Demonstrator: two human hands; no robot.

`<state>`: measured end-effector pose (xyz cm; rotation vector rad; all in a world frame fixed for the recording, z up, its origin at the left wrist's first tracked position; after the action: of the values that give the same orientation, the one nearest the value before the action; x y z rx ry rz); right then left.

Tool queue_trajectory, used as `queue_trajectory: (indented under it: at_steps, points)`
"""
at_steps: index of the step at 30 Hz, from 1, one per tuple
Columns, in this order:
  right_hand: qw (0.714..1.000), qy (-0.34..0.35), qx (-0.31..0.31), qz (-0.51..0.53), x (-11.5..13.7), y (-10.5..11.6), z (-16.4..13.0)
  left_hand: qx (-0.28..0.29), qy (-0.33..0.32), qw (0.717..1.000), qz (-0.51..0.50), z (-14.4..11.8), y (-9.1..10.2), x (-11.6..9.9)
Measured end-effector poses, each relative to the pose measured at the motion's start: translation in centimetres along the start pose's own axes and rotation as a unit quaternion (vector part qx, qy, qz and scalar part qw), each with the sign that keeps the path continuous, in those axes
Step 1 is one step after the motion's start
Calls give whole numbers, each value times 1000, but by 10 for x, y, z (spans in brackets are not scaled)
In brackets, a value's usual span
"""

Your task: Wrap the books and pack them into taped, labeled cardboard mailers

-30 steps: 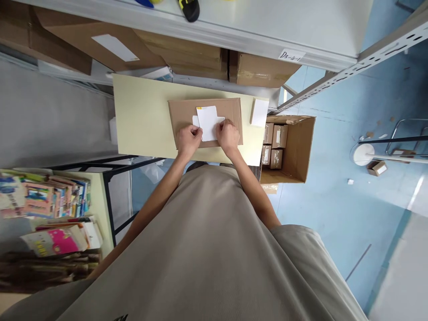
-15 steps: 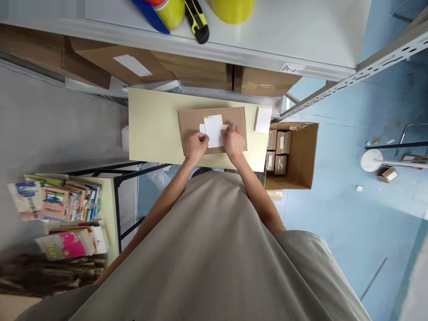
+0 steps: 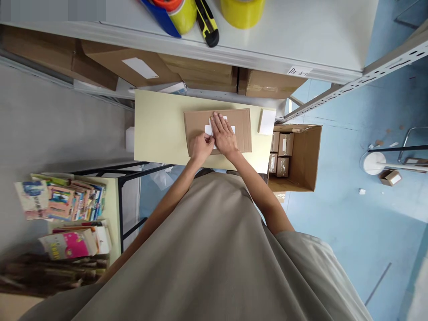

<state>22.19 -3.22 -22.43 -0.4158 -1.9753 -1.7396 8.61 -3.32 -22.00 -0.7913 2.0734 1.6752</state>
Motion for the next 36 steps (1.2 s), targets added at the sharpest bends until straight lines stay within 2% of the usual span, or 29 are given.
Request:
queue_trajectory:
  at_steps: [4,8,10,15,17,20,25,28,31,36]
  points:
    - [999,25,23,-6,3,0,-18,13,-20,1000,5,-1,2,3]
    - [998,40,45,-19,3,-1,-39,51,-33,998,-25,-2,4,8]
    - [998,38,43,-25,3,-3,-32,69,-34,996,-45,0,4,12]
    - [1000,10,6,-24,6,-12,14,86,-28,993,-73,4,4,22]
    - [1000,2,2,-20,8,-13,18,98,-22,990,-95,4,4,25]
    - [1000,-1,15,-19,11,-11,-8,113,-21,985,-128,3,6,27]
    - [999,12,42,-15,10,-2,-87,115,-29,983,-141,0,9,28]
    - [998,18,52,-18,4,3,-111,111,-27,984,-140,-2,7,27]
    - [999,-7,27,-26,-4,6,-98,105,-27,983,-145,-3,7,26]
    - [999,-30,-12,-9,-4,1,-24,111,-10,982,-150,0,6,29]
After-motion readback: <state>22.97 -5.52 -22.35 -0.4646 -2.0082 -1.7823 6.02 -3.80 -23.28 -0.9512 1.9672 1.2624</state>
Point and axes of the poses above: each hand's wrist, its own z-axis towards the middle knuckle, its own y-axis out of the back of the hand, x = y × z, the point moved 4 cm from there along z, towards the middle knuckle, and after that the axes turned 7 degrees about -x, right-handed, at the moved point
